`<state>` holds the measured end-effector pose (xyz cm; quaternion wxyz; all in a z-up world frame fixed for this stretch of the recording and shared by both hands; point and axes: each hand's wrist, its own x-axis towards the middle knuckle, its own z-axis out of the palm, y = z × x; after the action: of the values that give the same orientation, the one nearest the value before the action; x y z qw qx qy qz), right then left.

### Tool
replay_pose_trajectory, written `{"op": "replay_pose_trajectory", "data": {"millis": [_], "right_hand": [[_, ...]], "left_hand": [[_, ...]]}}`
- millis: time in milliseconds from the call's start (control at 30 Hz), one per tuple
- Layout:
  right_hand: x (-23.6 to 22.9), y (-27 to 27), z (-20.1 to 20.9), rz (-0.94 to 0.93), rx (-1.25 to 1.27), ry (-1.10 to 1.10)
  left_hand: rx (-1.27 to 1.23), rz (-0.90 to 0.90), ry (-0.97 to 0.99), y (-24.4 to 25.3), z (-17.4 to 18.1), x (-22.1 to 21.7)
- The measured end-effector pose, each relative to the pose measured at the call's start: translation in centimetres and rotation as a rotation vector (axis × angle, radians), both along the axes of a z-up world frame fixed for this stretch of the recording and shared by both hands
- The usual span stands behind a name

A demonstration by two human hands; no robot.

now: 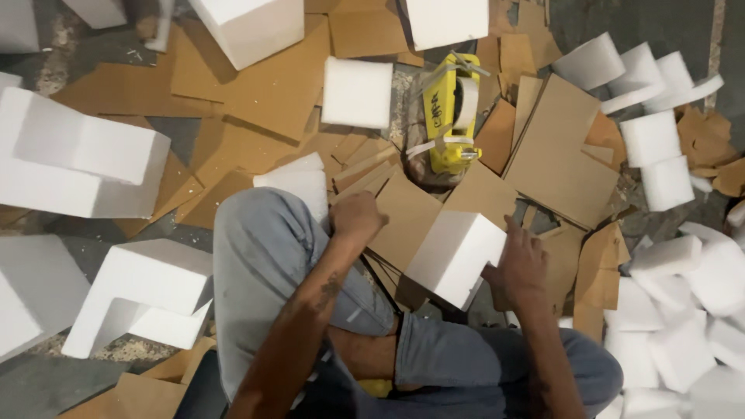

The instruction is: The person sits on the floor and assembles small white boxes using cardboard pieces and a tape dispenser. They repeatedly fold cardboard around the white box shapes and secure them with tape.

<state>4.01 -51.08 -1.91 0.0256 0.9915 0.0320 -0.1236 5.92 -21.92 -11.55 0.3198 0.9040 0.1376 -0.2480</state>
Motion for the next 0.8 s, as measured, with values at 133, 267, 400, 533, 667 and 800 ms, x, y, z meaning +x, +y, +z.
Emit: {"op": "replay_pose_trajectory", "data": {"millis": [133,267,400,533,667,800], "right_hand": [[-0.1,0.7,0.3,0.02,0.003,0.016],[0.2,1.3,0.5,-0.023,-0.031,0.05],[0.6,1.1,0.5,-0.019,-0.007,0.045],[0.5,1.3,0.7,0.023,-0.024,0.011],[0.7,1.5,0.9,0.003,0.014,-0.014],[0.0,1.3,0.6,-0.002,0.006,-0.007]], "left_hand": [[-0.422,0.085,0.108,0.2,-1.0,0.5],[-0.879,0.189,0.344,0.2,-2.2,1.5],[-1.043,0.191,0.586,0.0,-2.6,2.1],[-1.192,0.061,0.384,-3.9,-1.2,-0.8],[-1.078,-0.113,0.114,-9.3,0.1,-2.9],[-0.875,-0.081,0.127,-11.0,1.4,-2.9]]}}
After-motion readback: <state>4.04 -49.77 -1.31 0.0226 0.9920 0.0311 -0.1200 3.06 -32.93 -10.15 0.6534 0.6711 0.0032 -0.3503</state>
